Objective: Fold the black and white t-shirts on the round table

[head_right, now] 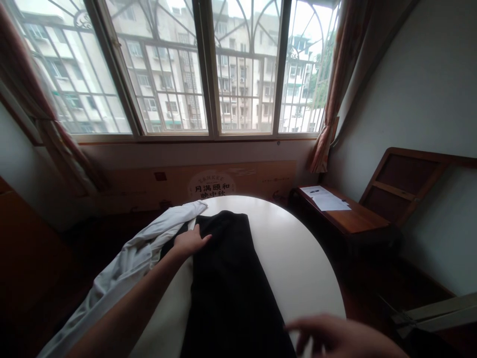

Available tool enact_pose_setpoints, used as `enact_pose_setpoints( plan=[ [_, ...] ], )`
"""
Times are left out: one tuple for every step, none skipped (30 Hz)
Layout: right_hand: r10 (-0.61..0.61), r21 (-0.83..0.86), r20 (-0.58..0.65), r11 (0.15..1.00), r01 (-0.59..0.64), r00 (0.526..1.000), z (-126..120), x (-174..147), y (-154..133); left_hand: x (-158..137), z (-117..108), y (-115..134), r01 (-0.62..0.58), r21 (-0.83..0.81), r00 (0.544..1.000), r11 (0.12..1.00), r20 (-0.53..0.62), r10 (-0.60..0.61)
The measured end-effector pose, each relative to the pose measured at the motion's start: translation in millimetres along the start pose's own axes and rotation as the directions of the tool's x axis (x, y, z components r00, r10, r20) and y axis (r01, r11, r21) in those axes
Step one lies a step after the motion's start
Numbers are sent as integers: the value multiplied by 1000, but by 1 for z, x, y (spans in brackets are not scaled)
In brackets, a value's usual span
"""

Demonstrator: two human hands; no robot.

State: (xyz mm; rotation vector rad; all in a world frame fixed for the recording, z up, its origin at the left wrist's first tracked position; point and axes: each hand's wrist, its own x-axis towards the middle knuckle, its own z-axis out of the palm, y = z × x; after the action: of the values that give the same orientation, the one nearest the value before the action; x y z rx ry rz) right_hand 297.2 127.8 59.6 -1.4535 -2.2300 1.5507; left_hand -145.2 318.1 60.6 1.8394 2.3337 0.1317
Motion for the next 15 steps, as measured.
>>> enact_pose_setpoints(
  plan=[
    [-22, -3, -49, 1000, 22, 999, -16, 28, -7, -3, -1, -4, 6, 8, 1000, 1000, 27, -7],
    [-41, -20, -128, 999, 39, 991, -31, 60, -16, -5, -1, -6, 8, 12, 999, 1000, 50, -9],
    [-51, -92, -282, 995, 25, 958, -46, 94, -26, -6, 0, -7, 5, 14, 998, 1000, 64, -6],
    [-36, -171, -411, 984, -38, 911, -59, 130, -37, -8, 2, -6, -3, 14, 998, 1000, 64, 2],
    [-21, -196, -475, 977, -82, 880, -70, 164, -48, -10, 4, -3, -14, 13, 999, 1000, 51, 13],
    [-9, -205, -513, 972, -112, 859, -79, 197, -58, -13, 7, 0, -25, 12, 999, 1000, 30, 25],
    [7, -207, -542, 968, -142, 840, -86, 226, -68, -15, 11, 3, -36, 10, 999, 999, 3, 35],
    [26, -205, -568, 963, -172, 823, -91, 253, -76, -17, 14, 6, -43, 8, 999, 999, -24, 43],
    [49, -198, -601, 958, -208, 798, -94, 276, -83, -18, 18, 9, -45, 4, 998, 999, -49, 46],
    [57, -194, -628, 954, -227, 776, -95, 297, -88, -19, 21, 10, -43, -1, 997, 999, -67, 43],
    [56, -191, -645, 954, -232, 762, -95, 314, -91, -19, 24, 10, -37, -8, 996, 999, -80, 36],
    [43, -191, -653, 956, -220, 756, -93, 329, -94, -18, 27, 8, -31, -18, 996, 999, -88, 30],
    [20, -195, -651, 962, -192, 759, -91, 342, -95, -16, 29, 6, -30, -30, 995, 999, -93, 28],
    [-11, -199, -642, 968, -153, 766, -89, 352, -95, -13, 31, 4, -41, -45, 995, 998, -97, 36],
    [-45, -201, -634, 974, -108, 772, -87, 361, -94, -10, 32, 2, -65, -64, 993, 996, -105, 58]
  ],
)
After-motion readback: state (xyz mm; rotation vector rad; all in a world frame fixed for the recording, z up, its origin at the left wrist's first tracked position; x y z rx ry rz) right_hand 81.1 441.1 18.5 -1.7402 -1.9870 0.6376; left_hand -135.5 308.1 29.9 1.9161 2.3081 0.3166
